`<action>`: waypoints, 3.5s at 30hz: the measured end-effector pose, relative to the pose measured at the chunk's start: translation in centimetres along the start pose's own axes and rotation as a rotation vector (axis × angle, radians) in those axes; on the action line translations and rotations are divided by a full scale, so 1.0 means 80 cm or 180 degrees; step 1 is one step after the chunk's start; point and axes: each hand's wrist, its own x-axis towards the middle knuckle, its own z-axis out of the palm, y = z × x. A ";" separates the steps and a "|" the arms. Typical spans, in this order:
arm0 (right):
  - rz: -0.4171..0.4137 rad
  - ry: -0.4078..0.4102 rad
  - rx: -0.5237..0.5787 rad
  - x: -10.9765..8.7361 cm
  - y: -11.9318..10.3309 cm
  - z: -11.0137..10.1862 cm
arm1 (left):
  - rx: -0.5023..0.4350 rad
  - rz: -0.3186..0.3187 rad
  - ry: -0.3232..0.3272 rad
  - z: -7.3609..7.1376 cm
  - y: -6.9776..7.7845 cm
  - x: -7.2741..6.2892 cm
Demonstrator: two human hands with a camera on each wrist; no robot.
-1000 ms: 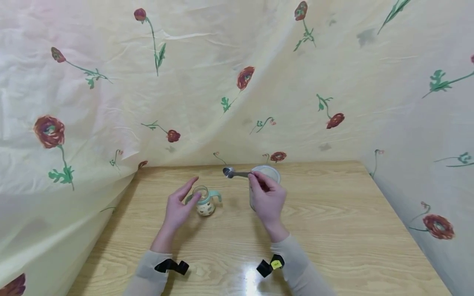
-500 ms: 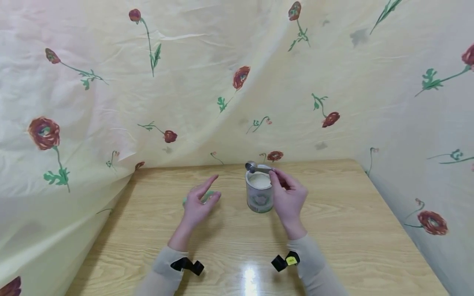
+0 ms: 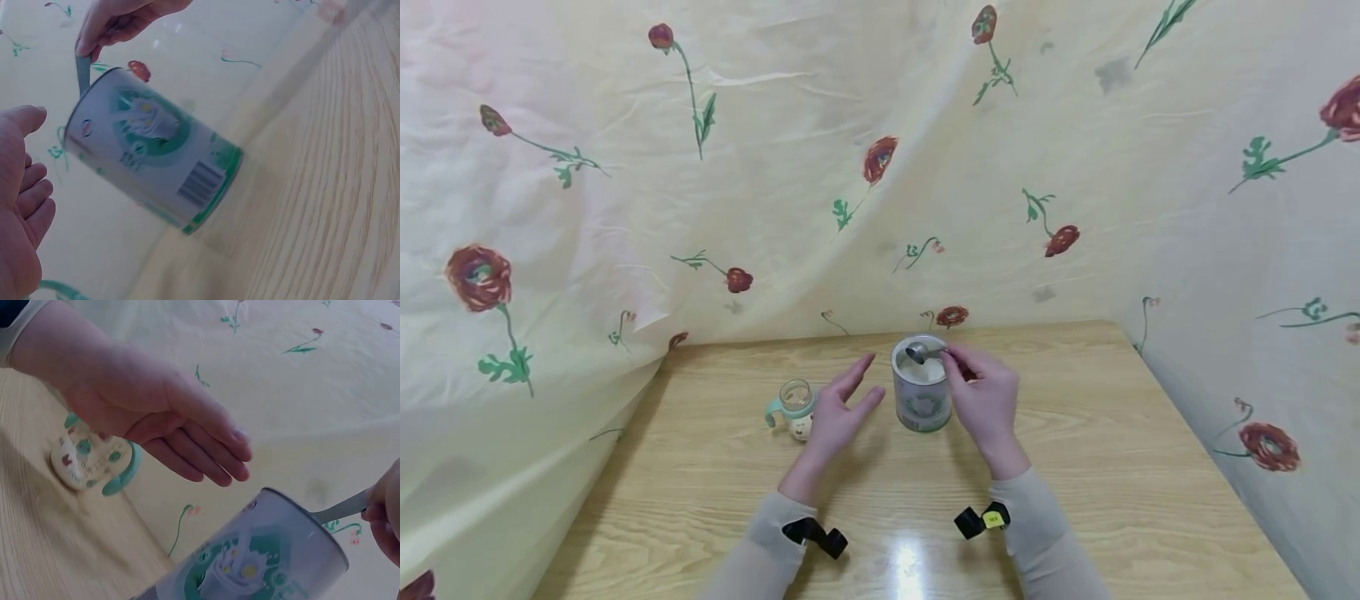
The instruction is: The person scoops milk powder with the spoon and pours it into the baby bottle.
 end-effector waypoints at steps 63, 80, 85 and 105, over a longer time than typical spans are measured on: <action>0.0471 -0.2129 -0.0765 0.038 -0.003 -0.002 | -0.0653 -0.0104 -0.0300 0.051 -0.007 0.036; 0.2043 -0.0674 -0.0017 0.013 0.007 -0.018 | -0.0493 -0.0258 -0.0308 0.046 -0.003 0.036; 0.2190 -0.0311 0.0314 0.004 0.016 -0.024 | -0.0319 -0.0297 -0.0351 0.046 -0.002 0.042; 0.2601 0.0446 0.1151 -0.007 0.025 -0.026 | -0.0532 -0.0636 -0.0395 0.052 0.000 0.055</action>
